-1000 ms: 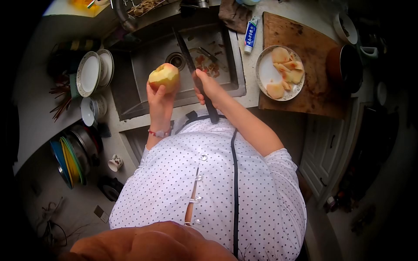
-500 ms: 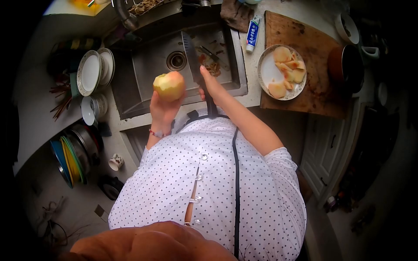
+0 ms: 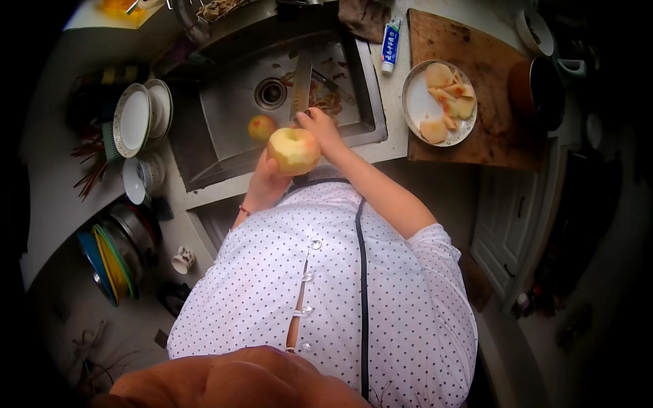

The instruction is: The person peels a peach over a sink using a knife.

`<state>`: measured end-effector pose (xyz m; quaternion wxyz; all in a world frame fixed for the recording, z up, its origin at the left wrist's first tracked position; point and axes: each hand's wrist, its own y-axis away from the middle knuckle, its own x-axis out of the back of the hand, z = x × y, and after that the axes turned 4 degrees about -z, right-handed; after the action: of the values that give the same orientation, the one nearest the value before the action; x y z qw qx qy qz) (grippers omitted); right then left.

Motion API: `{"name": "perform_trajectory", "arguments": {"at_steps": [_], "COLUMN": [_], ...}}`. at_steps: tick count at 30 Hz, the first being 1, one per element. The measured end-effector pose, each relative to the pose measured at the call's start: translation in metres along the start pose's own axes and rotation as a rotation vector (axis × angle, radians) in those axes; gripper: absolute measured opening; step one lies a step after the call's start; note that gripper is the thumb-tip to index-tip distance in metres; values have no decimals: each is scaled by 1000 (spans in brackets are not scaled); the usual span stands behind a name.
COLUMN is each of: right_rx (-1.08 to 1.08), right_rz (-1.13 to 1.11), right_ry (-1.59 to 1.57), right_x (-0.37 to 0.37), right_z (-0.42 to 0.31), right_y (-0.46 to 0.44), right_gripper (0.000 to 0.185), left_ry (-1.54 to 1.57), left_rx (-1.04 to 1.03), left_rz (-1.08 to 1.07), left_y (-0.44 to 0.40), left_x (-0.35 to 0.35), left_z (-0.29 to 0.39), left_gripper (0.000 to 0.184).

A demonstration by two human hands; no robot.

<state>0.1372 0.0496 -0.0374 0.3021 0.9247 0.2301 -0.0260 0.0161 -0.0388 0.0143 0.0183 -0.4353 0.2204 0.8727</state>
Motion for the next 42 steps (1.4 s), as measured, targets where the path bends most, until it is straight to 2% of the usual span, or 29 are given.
{"name": "perform_trajectory", "arguments": {"at_steps": [2, 4, 5, 7, 8, 10, 11, 13, 17, 30, 33, 42], "right_rx": [30, 67, 64, 276, 276, 194, 191, 5, -45, 61, 35, 151], "right_rz": [30, 117, 122, 437, 437, 601, 603, 643, 617, 624, 631, 591], "right_ry": [120, 536, 540, 1049, 1057, 1199, 1203, 1200, 1265, 1340, 1328, 1344], "right_x": [4, 15, 22, 37, 50, 74, 82, 90, 99, 104, 100, 100], "right_z": [1, 4, 5, 9, 16, 36, 41, 42, 40, 33, 26, 39], "right_y": [1, 4, 9, 19, 19, 18, 18, 18, 16, 13, 13, 27], "right_gripper": [34, 45, 45, 58, 58, 67, 67, 74, 76, 74, 70, 65], "left_ry": [-35, -90, -151, -153, -160, -155, -154, -154, -161, -147, -151, -156], "left_rx": [0, -9, -23, -28, -35, -36, -38, -43, -58, -61, -60, -102], "left_rz": [-16, -18, -16, -23, -26, -22, -19, -6, 17, 32, 23, 15], "left_y": [-1, -1, -2, -3, -5, -6, -7, -7, -6, -8, -12, -12], "left_x": [5, 5, 5, 12, 15, 19, 20, 22, 25, 24, 25, 19], "left_z": [-3, -3, -3, -3, -2, 1, 2, 3, 4, 2, 2, 5], "left_gripper": [84, 84, 84, 84, 84, 84, 84, 84, 84, 84, 84, 82]}}
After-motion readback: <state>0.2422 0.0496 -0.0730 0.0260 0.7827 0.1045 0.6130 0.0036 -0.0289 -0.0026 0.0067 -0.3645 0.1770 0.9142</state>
